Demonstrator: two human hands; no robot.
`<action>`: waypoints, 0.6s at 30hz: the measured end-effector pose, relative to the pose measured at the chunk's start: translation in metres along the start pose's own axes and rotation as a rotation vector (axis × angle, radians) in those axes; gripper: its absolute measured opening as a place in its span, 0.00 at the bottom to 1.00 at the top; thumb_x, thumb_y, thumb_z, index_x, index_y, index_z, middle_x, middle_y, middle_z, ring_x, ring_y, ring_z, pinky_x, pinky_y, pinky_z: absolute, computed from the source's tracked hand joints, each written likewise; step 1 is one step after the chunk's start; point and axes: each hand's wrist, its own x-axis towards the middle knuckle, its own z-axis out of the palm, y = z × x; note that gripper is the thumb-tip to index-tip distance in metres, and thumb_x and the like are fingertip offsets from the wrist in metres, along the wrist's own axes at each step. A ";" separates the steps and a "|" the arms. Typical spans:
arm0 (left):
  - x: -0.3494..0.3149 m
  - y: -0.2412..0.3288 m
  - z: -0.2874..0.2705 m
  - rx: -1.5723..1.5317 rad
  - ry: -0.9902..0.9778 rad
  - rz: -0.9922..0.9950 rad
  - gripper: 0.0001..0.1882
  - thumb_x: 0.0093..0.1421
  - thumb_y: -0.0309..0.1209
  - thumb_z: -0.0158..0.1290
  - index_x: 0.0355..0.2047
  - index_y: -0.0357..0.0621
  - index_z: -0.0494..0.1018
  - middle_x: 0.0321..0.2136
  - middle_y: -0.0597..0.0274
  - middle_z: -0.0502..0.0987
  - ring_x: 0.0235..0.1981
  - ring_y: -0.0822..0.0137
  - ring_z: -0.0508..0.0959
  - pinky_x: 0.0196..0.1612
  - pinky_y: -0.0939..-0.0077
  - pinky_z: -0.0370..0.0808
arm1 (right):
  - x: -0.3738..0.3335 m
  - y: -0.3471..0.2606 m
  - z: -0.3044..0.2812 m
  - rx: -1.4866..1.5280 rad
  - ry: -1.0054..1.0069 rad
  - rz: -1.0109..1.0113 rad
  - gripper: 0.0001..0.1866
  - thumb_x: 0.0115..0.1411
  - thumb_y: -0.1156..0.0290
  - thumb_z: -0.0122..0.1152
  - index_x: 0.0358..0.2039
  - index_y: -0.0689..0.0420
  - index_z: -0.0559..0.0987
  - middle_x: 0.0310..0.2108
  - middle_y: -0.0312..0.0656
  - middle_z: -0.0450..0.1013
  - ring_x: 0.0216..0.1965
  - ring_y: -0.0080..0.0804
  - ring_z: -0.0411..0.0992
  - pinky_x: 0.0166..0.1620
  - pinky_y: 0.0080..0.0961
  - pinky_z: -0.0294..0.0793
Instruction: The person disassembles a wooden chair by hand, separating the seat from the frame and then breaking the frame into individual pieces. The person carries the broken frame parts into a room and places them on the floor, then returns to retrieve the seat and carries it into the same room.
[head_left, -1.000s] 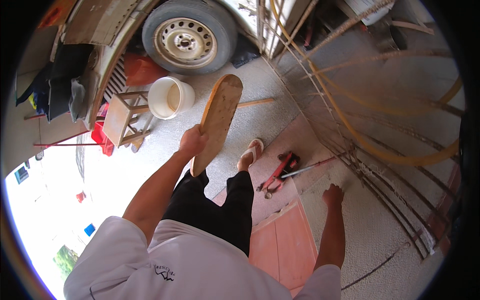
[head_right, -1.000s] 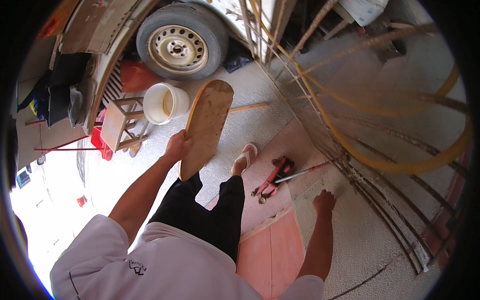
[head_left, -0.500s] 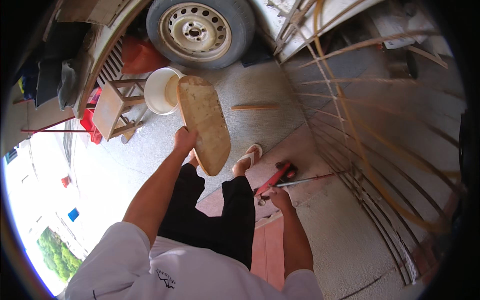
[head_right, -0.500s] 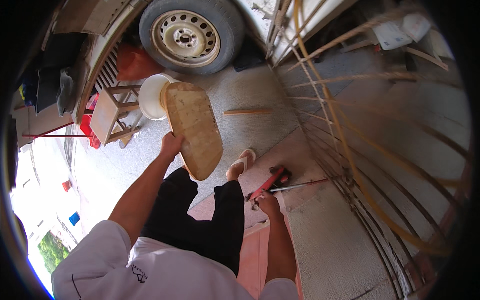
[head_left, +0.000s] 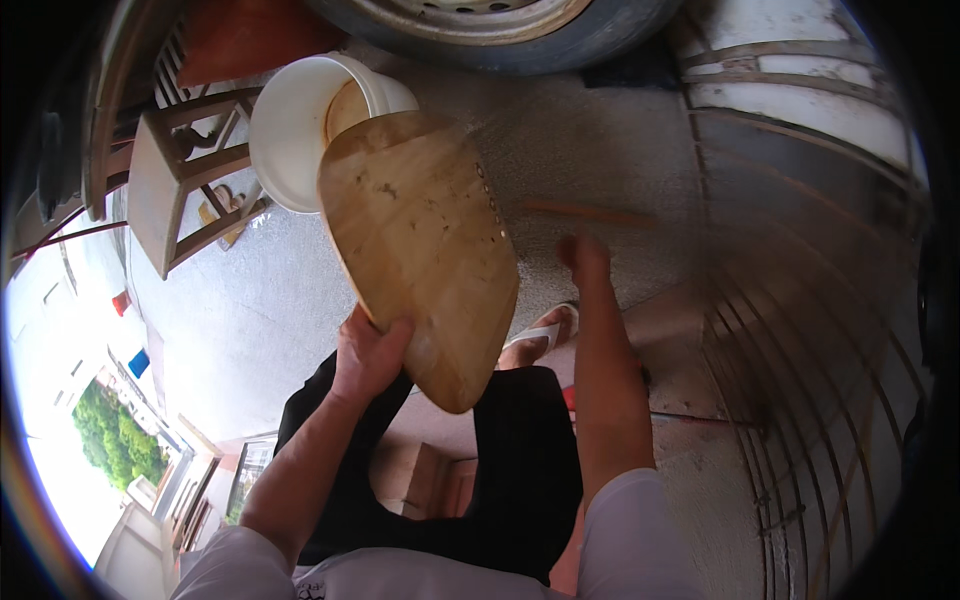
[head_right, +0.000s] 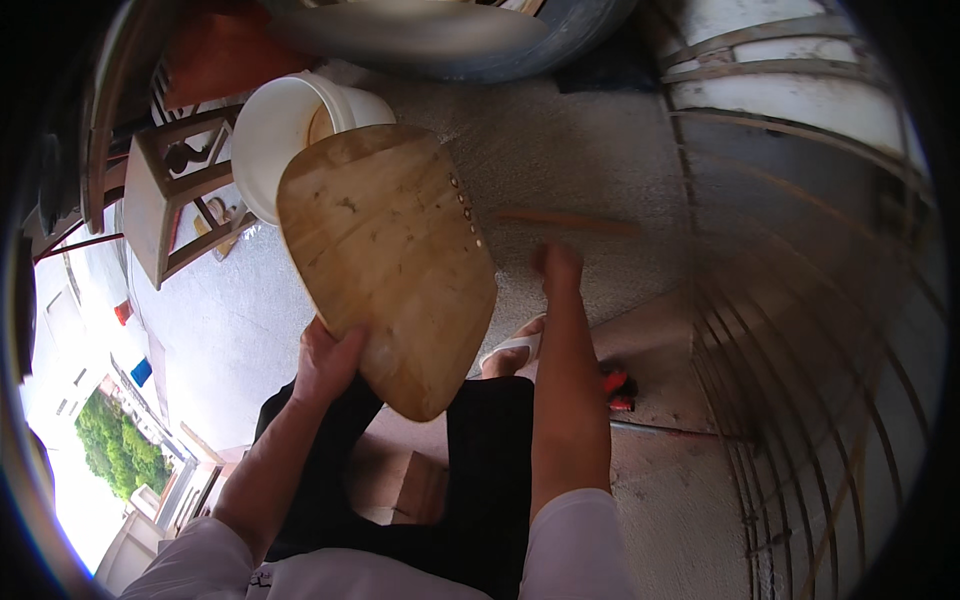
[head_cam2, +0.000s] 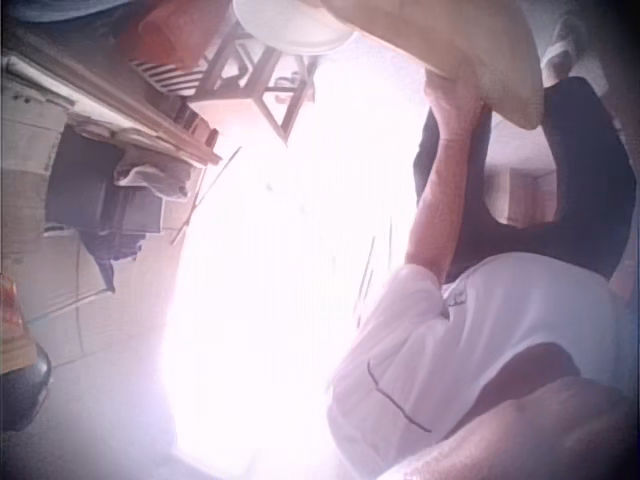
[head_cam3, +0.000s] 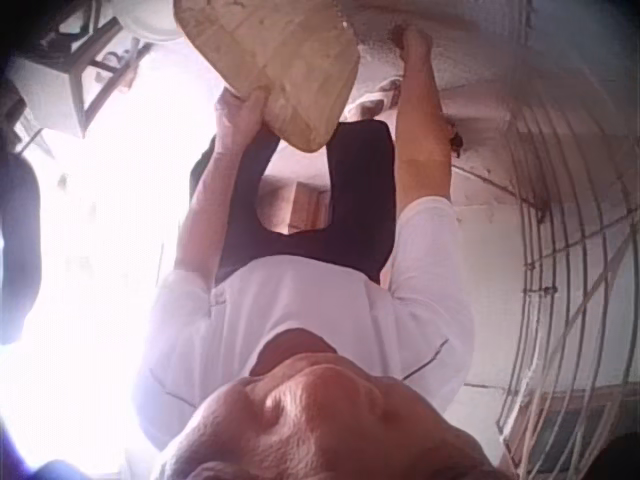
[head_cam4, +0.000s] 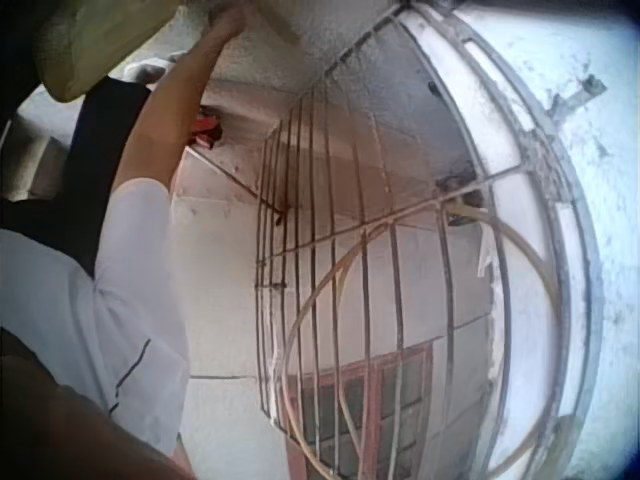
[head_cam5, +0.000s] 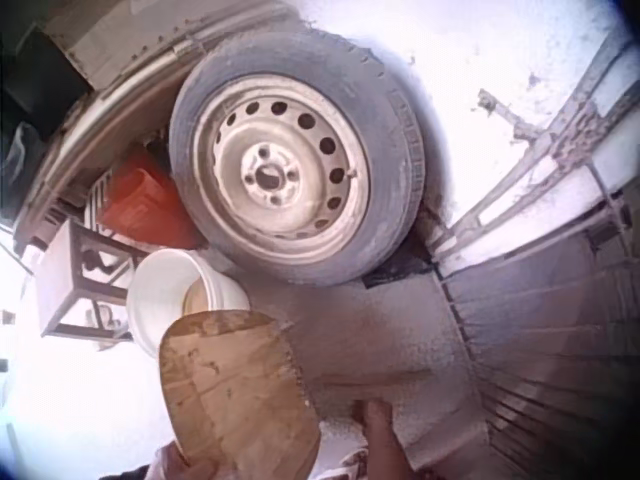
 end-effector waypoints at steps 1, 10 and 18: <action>0.005 -0.004 -0.003 -0.044 -0.048 -0.015 0.18 0.56 0.31 0.55 0.44 0.33 0.75 0.38 0.49 0.82 0.42 0.60 0.81 0.46 0.66 0.77 | 0.026 -0.001 0.010 -0.008 -0.048 0.012 0.15 0.65 0.58 0.57 0.33 0.58 0.78 0.26 0.42 0.75 0.24 0.30 0.72 0.26 0.29 0.73; 0.026 -0.038 -0.026 -0.041 -0.116 -0.030 0.16 0.60 0.31 0.56 0.46 0.33 0.76 0.39 0.51 0.82 0.42 0.61 0.81 0.45 0.66 0.77 | 0.069 -0.025 0.030 0.315 0.005 0.233 0.20 0.68 0.53 0.53 0.39 0.60 0.74 0.23 0.44 0.72 0.23 0.32 0.73 0.22 0.28 0.75; 0.040 -0.052 -0.034 -0.004 0.008 -0.011 0.19 0.58 0.34 0.57 0.46 0.32 0.76 0.38 0.51 0.83 0.40 0.63 0.81 0.43 0.66 0.78 | -0.120 -0.021 -0.047 0.200 -0.172 0.241 0.14 0.63 0.58 0.56 0.36 0.58 0.76 0.26 0.40 0.76 0.21 0.33 0.75 0.23 0.29 0.77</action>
